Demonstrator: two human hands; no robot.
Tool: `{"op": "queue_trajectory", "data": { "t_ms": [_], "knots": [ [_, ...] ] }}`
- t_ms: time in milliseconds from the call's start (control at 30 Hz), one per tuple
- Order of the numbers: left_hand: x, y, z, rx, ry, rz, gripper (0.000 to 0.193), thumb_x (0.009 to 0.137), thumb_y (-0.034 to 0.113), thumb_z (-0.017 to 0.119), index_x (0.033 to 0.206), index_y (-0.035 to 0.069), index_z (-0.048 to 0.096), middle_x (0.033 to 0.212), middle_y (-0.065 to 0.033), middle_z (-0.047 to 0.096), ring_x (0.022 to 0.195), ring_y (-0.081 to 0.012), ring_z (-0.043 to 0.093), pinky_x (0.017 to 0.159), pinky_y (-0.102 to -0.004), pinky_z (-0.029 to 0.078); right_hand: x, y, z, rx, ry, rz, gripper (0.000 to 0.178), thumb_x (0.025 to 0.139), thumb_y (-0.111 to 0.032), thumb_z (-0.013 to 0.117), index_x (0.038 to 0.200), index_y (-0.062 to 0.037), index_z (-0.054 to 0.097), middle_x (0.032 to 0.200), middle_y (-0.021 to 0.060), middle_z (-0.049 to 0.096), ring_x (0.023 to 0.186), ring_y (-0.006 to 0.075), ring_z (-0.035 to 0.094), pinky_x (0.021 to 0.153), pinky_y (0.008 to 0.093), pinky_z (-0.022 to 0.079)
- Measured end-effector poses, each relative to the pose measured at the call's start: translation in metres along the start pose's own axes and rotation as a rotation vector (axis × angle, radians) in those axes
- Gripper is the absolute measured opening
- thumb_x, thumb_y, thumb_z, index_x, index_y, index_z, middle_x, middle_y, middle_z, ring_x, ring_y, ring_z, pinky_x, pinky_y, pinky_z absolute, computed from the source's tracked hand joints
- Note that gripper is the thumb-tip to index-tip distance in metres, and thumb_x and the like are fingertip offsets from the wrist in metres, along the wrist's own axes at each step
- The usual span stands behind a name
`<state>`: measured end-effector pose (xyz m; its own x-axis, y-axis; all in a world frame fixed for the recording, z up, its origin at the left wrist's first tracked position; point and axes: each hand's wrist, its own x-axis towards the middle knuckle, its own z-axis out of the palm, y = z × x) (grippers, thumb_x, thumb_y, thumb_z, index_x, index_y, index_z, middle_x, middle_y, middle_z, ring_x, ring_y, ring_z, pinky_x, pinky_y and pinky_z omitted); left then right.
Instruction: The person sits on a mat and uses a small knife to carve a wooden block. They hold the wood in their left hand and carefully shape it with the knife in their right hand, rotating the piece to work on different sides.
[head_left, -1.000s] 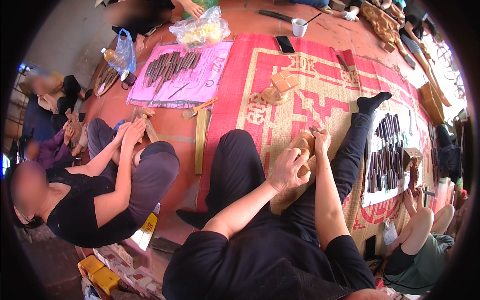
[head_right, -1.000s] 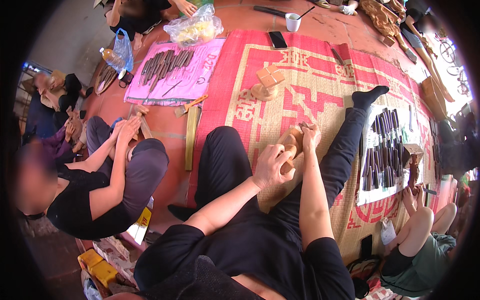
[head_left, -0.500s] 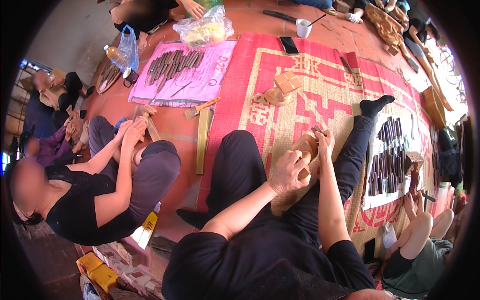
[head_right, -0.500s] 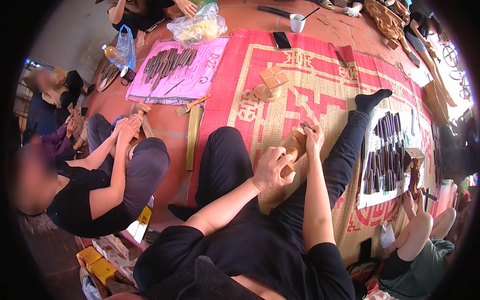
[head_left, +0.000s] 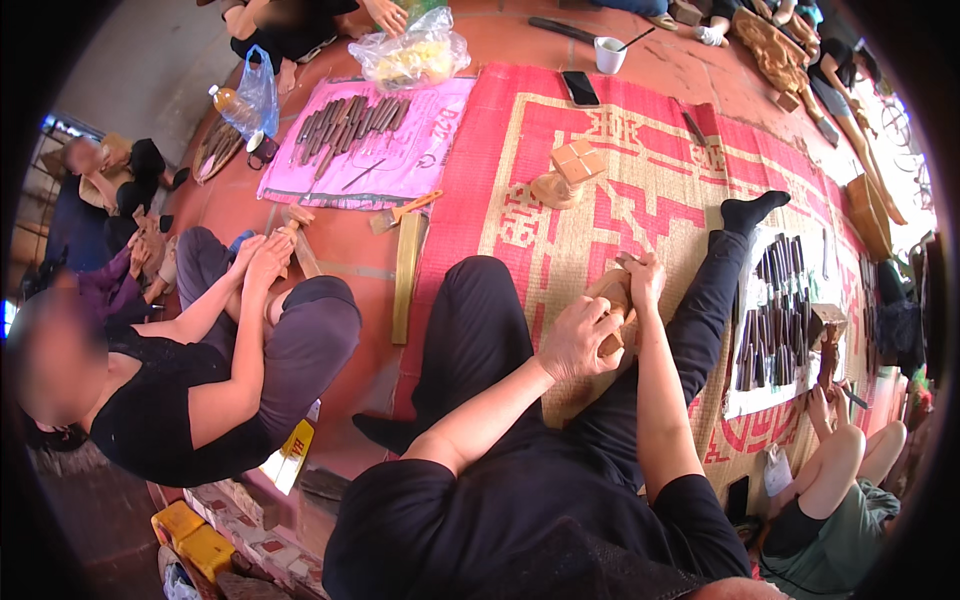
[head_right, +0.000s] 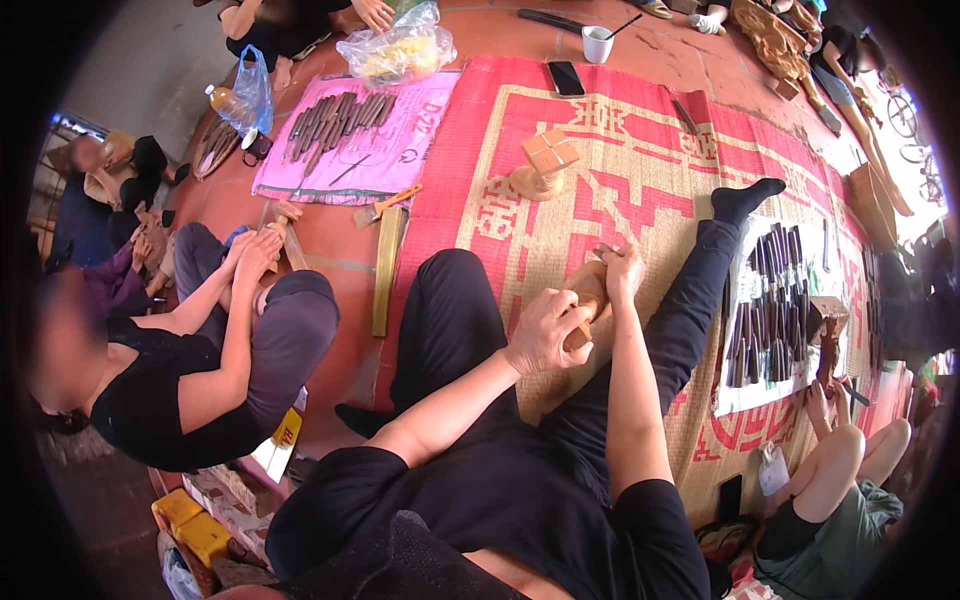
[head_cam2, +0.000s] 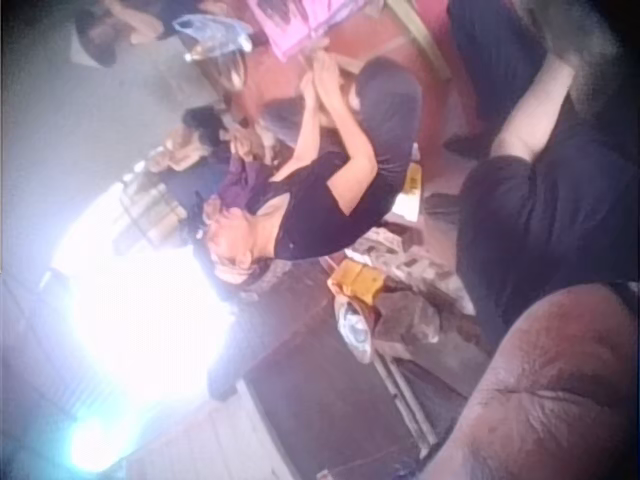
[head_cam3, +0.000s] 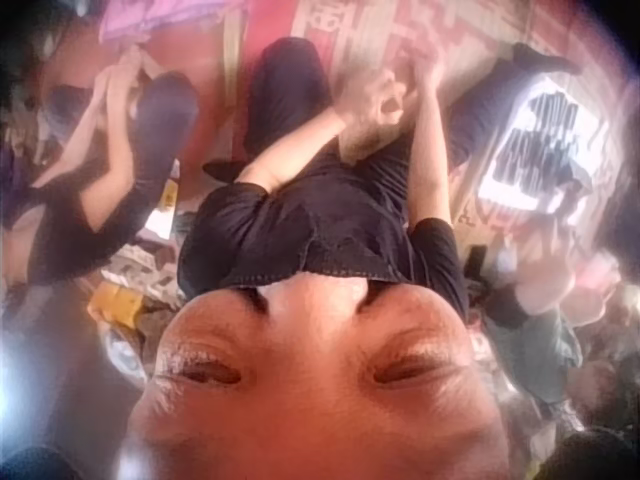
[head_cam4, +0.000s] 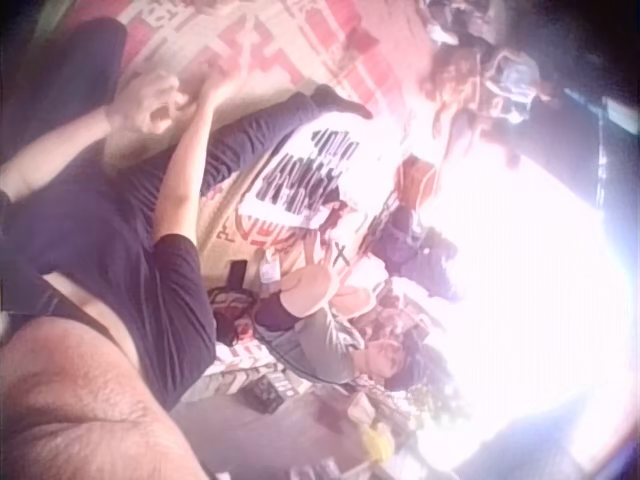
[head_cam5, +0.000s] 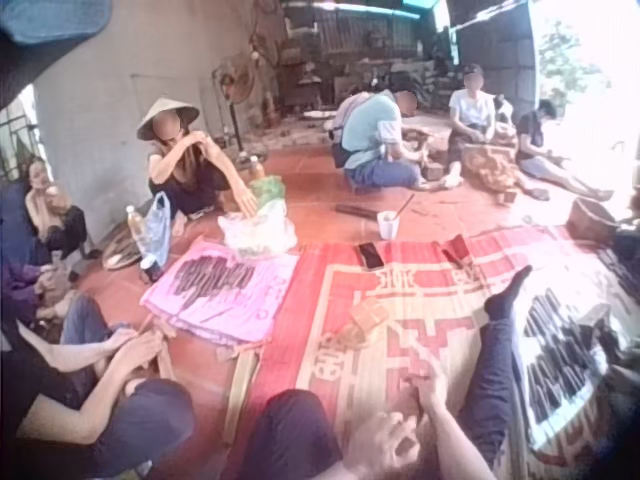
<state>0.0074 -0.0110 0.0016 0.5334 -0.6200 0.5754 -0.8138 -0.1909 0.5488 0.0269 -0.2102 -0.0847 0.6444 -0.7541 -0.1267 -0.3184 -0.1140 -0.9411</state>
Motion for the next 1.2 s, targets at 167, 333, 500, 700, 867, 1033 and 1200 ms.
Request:
{"op": "queue_trajectory", "data": {
  "t_ms": [167, 333, 500, 700, 867, 1033, 1200],
  "knots": [
    [-0.005, -0.004, -0.003, 0.017, 0.000, -0.044, 0.041, 0.065, 0.029, 0.072, 0.099, 0.011, 0.060, 0.093, -0.0066, 0.049, 0.082, -0.0249, 0.054, 0.072, -0.0371, 0.050, -0.016, -0.022, -0.002, 0.111, -0.155, 0.046, 0.016, 0.074, -0.008, 0.068, 0.075, 0.0019, 0.055, 0.088, 0.0139, 0.072, 0.073, 0.0177, 0.066, 0.066, 0.0310, 0.050],
    [-0.003, -0.003, -0.001, -0.022, 0.018, -0.006, 0.040, 0.064, 0.028, 0.073, 0.097, 0.011, 0.059, 0.093, -0.0063, 0.048, 0.081, -0.0249, 0.054, 0.072, -0.0372, 0.049, -0.009, 0.001, -0.004, -0.093, -0.263, 0.005, 0.017, 0.068, -0.012, 0.069, 0.077, -0.0006, 0.059, 0.075, 0.0107, 0.063, 0.072, 0.0211, 0.059, 0.069, 0.0349, 0.048],
    [0.004, -0.003, -0.002, 0.005, -0.001, -0.021, 0.041, 0.064, 0.027, 0.073, 0.099, 0.011, 0.059, 0.094, -0.0063, 0.049, 0.081, -0.0250, 0.054, 0.073, -0.0372, 0.049, -0.002, 0.001, 0.009, -0.170, -0.015, -0.053, 0.019, 0.069, -0.012, 0.070, 0.069, -0.0001, 0.055, 0.063, 0.0073, 0.055, 0.060, 0.0162, 0.053, 0.058, 0.0350, 0.045],
    [-0.004, -0.003, -0.005, -0.005, 0.053, -0.060, 0.040, 0.064, 0.026, 0.073, 0.099, 0.011, 0.060, 0.093, -0.0065, 0.050, 0.081, -0.0248, 0.054, 0.073, -0.0375, 0.050, -0.007, 0.012, -0.006, 0.093, -0.062, 0.007, 0.019, 0.074, -0.015, 0.070, 0.079, 0.0008, 0.062, 0.074, 0.0093, 0.066, 0.071, 0.0166, 0.061, 0.064, 0.0326, 0.047],
    [-0.002, -0.003, -0.002, -0.011, 0.023, -0.070, 0.040, 0.064, 0.027, 0.074, 0.098, 0.012, 0.061, 0.093, -0.0058, 0.049, 0.081, -0.0242, 0.054, 0.072, -0.0372, 0.050, -0.009, 0.010, -0.010, -0.106, -0.254, 0.035, 0.023, 0.071, -0.020, 0.073, 0.078, -0.0003, 0.063, 0.071, 0.0102, 0.064, 0.071, 0.0195, 0.059, 0.067, 0.0345, 0.046],
    [0.003, -0.004, 0.001, -0.030, 0.029, -0.049, 0.042, 0.064, 0.027, 0.074, 0.100, 0.012, 0.060, 0.093, -0.0065, 0.049, 0.082, -0.0250, 0.054, 0.072, -0.0376, 0.049, 0.014, 0.022, -0.008, -0.348, -0.004, -0.054, 0.022, 0.068, -0.018, 0.071, 0.077, -0.0007, 0.060, 0.071, 0.0162, 0.064, 0.070, 0.0265, 0.060, 0.068, 0.0386, 0.047],
    [-0.005, -0.005, -0.007, -0.007, 0.036, -0.068, 0.043, 0.064, 0.027, 0.074, 0.101, 0.012, 0.060, 0.094, -0.0076, 0.049, 0.083, -0.0260, 0.054, 0.073, -0.0381, 0.049, -0.006, 0.001, -0.003, 0.322, -0.087, 0.055, 0.014, 0.076, -0.012, 0.067, 0.074, -0.0013, 0.058, 0.077, 0.0106, 0.065, 0.071, 0.0202, 0.060, 0.066, 0.0329, 0.046]
  ]
}}
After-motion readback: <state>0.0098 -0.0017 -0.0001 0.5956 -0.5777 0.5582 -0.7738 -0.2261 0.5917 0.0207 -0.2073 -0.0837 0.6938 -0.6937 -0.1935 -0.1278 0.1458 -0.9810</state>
